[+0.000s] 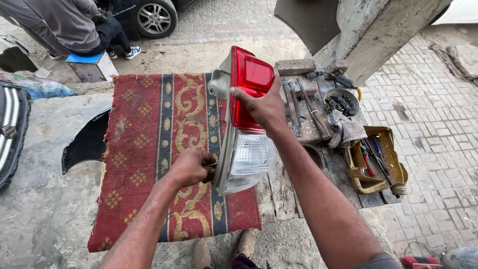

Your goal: The person sands the surface of a red and clear car taillight assembly using a sanding block. They hold the taillight with one hand and rub the sanding block over the red and clear plastic sections repeatedly.

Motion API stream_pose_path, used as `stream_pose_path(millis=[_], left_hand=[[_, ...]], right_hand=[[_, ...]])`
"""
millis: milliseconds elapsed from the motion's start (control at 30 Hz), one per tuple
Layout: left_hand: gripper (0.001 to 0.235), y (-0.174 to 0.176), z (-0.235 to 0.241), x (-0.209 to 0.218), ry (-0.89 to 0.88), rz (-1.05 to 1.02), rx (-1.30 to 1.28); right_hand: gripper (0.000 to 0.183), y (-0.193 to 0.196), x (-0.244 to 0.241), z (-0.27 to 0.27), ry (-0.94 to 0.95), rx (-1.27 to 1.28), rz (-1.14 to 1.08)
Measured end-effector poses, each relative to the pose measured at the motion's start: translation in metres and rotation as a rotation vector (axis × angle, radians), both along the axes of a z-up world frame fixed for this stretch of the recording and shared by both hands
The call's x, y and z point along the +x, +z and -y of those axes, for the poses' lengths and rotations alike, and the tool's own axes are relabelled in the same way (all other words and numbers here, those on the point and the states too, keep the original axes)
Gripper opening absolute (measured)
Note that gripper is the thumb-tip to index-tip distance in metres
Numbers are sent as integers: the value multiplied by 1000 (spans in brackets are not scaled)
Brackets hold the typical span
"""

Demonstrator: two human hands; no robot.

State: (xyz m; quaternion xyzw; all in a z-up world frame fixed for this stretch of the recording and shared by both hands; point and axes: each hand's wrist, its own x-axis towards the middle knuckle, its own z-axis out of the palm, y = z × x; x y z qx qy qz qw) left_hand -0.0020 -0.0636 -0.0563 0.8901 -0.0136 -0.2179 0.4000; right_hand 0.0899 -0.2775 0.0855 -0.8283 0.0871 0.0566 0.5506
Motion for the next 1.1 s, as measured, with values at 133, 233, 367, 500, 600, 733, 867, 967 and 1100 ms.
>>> stream_pose_path(millis=[133,233,367,500,600,733,867,967,1100], left_hand=[[22,-10,2,-7,-11,8,73],[23,-1,8,-9,-9,3,112],[22,12,8,-7,-4,-38,24],[53,67,18,-10,105,-131,-292],[76,91,29,-7,225,-17,-502],[91,133,56,-10,258,-27,-695],[118,157,73,3,396,-43,-840],[114,181,84,4,527,-119,-1016],[100,147,81,28,851,-139,-1300]], right_hand=[[138,-7,-2,-1,-2,-9,13],[131,2,-9,-4,-15,3,23],[135,3,-10,-6,-13,15,48],[135,2,-13,-6,-51,13,58],[139,-8,-12,-1,-56,28,68],[139,10,-23,-10,-31,34,90],[139,7,-34,-14,9,37,72],[135,-6,-36,-9,41,39,45],[126,-4,-45,-4,11,116,6]])
